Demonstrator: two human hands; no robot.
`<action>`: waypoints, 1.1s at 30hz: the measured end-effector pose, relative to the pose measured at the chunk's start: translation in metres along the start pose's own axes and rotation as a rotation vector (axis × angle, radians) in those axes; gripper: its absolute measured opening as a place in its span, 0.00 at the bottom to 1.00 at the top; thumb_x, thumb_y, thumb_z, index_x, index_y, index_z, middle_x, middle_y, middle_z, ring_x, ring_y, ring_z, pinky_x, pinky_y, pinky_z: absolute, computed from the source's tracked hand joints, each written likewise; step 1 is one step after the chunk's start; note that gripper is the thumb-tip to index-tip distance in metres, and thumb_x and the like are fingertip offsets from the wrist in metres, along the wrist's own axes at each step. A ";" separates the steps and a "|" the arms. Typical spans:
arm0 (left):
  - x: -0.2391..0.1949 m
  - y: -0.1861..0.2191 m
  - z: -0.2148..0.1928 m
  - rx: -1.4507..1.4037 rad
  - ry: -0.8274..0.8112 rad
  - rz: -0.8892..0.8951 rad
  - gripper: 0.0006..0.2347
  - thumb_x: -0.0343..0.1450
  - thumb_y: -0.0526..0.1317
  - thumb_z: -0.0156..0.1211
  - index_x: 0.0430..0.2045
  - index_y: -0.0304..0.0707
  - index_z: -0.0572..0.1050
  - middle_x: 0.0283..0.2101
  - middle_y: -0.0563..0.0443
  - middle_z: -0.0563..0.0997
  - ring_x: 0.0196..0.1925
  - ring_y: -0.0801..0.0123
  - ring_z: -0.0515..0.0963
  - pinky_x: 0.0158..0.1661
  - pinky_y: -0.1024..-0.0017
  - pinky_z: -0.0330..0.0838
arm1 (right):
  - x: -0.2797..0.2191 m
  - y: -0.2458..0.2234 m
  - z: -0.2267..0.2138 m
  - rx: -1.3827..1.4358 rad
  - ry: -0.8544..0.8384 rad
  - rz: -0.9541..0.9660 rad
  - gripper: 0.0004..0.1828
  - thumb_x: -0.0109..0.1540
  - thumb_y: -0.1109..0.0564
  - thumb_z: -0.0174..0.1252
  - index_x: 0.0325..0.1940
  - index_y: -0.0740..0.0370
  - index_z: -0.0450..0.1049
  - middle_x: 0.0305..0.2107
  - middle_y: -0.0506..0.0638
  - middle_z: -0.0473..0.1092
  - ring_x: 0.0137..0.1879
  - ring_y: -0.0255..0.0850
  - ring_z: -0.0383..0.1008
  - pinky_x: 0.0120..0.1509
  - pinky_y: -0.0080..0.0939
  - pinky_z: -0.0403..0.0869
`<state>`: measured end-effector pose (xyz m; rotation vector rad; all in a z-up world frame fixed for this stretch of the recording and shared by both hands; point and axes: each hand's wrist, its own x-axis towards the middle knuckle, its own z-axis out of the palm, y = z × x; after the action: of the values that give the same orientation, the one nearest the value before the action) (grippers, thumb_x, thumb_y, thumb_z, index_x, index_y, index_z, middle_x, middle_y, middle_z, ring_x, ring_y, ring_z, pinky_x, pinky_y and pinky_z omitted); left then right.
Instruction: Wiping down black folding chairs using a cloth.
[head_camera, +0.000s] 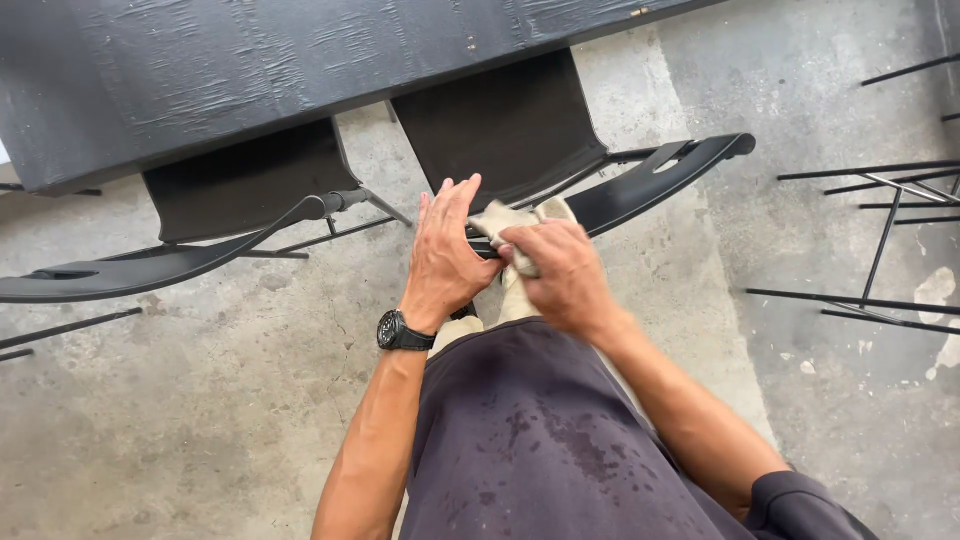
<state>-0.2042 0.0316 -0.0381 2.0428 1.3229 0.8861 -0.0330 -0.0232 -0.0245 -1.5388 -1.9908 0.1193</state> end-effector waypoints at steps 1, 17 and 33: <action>0.000 0.007 0.000 -0.004 -0.004 -0.001 0.42 0.54 0.51 0.77 0.66 0.41 0.67 0.61 0.39 0.75 0.70 0.43 0.69 0.72 0.45 0.50 | -0.001 0.025 -0.013 -0.003 -0.003 0.004 0.13 0.61 0.55 0.62 0.50 0.41 0.79 0.36 0.41 0.77 0.48 0.38 0.80 0.63 0.41 0.70; -0.004 0.004 0.000 -0.054 0.117 -0.017 0.46 0.56 0.52 0.80 0.70 0.41 0.61 0.61 0.39 0.74 0.71 0.40 0.67 0.72 0.44 0.51 | 0.009 0.004 -0.002 -0.002 -0.024 0.040 0.05 0.68 0.49 0.60 0.45 0.48 0.78 0.29 0.50 0.78 0.42 0.47 0.81 0.55 0.46 0.73; -0.001 0.016 0.018 0.109 0.161 -0.024 0.43 0.60 0.57 0.68 0.70 0.39 0.62 0.63 0.44 0.71 0.73 0.47 0.66 0.72 0.47 0.49 | 0.087 0.018 -0.050 0.210 -1.097 0.165 0.28 0.62 0.56 0.49 0.68 0.57 0.65 0.42 0.77 0.75 0.53 0.73 0.75 0.59 0.73 0.72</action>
<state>-0.1815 0.0233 -0.0385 2.0691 1.5083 1.0058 -0.0034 0.0465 0.0436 -1.6418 -2.4632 1.4530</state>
